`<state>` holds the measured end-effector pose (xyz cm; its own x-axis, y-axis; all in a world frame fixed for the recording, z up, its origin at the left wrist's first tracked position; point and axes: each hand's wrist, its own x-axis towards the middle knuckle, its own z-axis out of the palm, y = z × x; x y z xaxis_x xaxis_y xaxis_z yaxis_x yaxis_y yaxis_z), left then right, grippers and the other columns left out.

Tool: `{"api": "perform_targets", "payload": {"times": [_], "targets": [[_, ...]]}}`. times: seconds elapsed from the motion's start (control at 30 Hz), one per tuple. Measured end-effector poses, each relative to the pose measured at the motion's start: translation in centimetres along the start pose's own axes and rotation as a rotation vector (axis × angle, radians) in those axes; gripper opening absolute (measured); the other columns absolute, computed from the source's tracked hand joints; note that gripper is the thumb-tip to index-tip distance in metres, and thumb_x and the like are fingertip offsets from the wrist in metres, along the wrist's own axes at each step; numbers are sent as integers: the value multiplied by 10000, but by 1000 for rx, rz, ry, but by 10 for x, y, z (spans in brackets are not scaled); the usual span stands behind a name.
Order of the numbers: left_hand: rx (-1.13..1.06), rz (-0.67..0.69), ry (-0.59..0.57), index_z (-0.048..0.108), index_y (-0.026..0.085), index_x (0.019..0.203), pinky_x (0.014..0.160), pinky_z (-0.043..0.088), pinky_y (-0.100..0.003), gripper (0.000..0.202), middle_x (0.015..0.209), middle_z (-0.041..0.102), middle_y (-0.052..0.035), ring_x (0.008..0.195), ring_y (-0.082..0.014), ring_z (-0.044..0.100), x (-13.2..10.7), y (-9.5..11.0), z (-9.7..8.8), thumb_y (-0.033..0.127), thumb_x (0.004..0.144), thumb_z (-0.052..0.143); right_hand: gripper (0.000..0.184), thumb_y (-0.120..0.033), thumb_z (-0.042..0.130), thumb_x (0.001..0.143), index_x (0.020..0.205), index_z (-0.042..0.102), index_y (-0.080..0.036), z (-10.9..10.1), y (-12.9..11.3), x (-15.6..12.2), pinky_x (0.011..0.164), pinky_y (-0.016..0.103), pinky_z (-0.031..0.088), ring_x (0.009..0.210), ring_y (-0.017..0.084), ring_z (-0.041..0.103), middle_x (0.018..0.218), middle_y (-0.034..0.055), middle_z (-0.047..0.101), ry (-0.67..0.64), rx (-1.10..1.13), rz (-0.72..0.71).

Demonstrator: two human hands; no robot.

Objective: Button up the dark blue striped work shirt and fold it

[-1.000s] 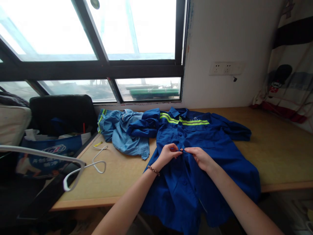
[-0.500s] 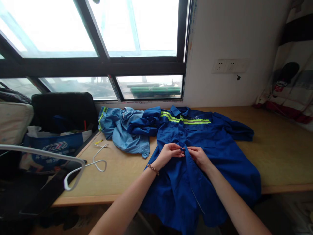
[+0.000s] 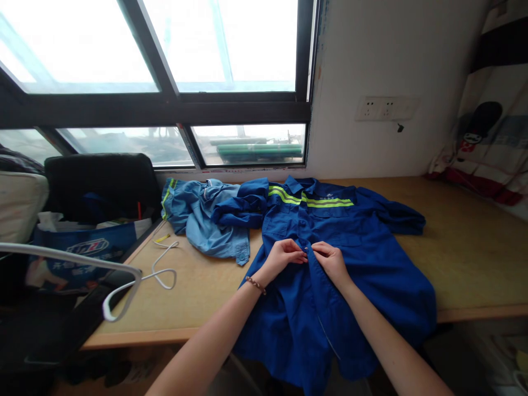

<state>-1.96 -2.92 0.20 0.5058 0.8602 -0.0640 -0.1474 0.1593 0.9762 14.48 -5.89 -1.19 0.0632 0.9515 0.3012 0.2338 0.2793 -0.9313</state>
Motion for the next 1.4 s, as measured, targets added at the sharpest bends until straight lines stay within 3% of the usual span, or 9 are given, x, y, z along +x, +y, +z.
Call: {"api": "perform_targets", "payload": {"times": [0.17,0.53,0.8,0.97,1.1,1.23,1.4], "targets": [[-27,-39,40,519,116,861,647,517,-291,383,748,668,-87,692,-192,650,3,-5,-2,341,609,700,178,-304,548,728,761,692,-204,1,-1,-1,711,284,462,764,181,589,803,41,645,6,-3,18],[-29,-32,29,544,100,781,679,523,-313,340,770,670,-90,713,-203,650,1,-4,-2,339,600,705,202,-331,561,720,804,696,-207,0,-1,0,741,308,462,780,191,595,841,43,658,-1,29,55],[19,-44,65,611,89,743,658,519,-283,307,686,662,-63,646,-171,639,1,-3,0,320,572,719,148,-301,583,690,722,672,-187,1,2,-1,678,282,457,719,179,586,760,41,642,-19,-6,63],[76,2,100,605,105,743,604,513,-252,299,663,633,-25,608,-131,605,3,-8,5,348,594,696,96,-261,557,710,664,608,-193,7,-3,-6,611,262,437,647,156,545,695,28,594,-6,-167,-29],[79,21,195,550,124,769,514,481,-202,318,623,590,8,565,-101,569,5,-14,7,317,576,713,101,-231,537,728,631,553,-203,13,-7,-8,595,256,425,621,141,515,669,13,548,-10,-254,-103],[-12,-19,226,508,135,795,524,468,-188,326,602,556,30,539,-75,545,6,-14,6,295,590,703,48,-239,557,726,712,583,-201,14,-6,-8,579,246,435,630,135,526,706,12,551,-8,-211,-102],[-62,0,199,487,146,801,539,450,-181,344,599,527,48,534,-59,517,5,-12,6,319,591,697,125,-307,603,700,747,622,-192,13,-1,-5,617,258,466,689,151,564,767,28,591,5,-71,-44]]}}
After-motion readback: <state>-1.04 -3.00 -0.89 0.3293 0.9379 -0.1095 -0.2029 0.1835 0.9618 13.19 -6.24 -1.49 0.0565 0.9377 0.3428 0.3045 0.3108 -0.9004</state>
